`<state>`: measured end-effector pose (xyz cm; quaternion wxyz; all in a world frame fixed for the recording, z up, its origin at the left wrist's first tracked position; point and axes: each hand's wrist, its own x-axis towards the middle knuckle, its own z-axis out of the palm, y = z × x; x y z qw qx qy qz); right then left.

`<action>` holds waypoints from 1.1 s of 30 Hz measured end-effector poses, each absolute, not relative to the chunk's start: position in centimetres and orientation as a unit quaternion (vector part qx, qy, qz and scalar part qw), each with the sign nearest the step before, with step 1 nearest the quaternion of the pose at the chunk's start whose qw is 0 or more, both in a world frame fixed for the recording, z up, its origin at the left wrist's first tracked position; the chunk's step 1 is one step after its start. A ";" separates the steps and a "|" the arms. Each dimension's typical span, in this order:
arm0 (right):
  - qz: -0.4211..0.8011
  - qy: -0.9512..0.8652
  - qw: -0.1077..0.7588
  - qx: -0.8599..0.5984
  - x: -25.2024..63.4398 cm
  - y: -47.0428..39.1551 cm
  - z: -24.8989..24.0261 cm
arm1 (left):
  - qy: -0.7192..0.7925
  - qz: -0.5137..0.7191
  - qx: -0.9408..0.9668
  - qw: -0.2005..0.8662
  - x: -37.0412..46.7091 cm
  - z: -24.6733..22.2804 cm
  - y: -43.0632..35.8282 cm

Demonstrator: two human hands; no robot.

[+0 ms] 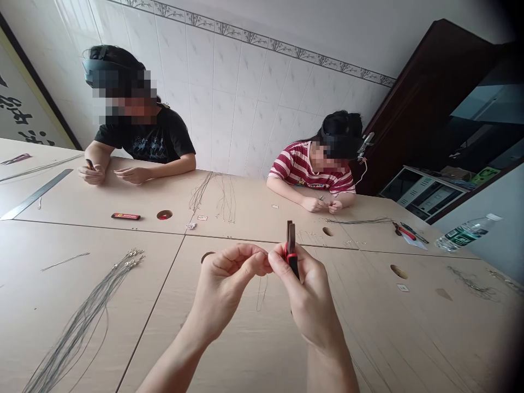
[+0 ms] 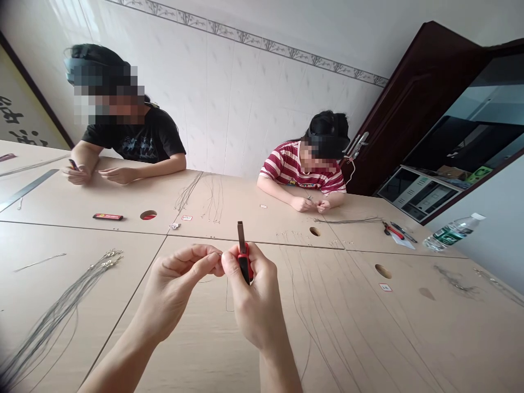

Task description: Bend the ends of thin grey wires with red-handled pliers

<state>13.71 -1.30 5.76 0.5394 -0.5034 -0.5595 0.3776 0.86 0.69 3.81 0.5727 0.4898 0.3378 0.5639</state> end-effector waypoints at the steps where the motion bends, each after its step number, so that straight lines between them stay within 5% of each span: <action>1: 0.379 -0.557 0.544 -0.501 13.7 -1.3 5.8 | 0.338 0.563 0.490 0.573 0.9 3.9 0.7; 33: 0.376 -0.586 0.543 -0.470 14.7 -1.3 5.6 | 0.313 0.563 0.498 0.581 1.0 4.2 0.6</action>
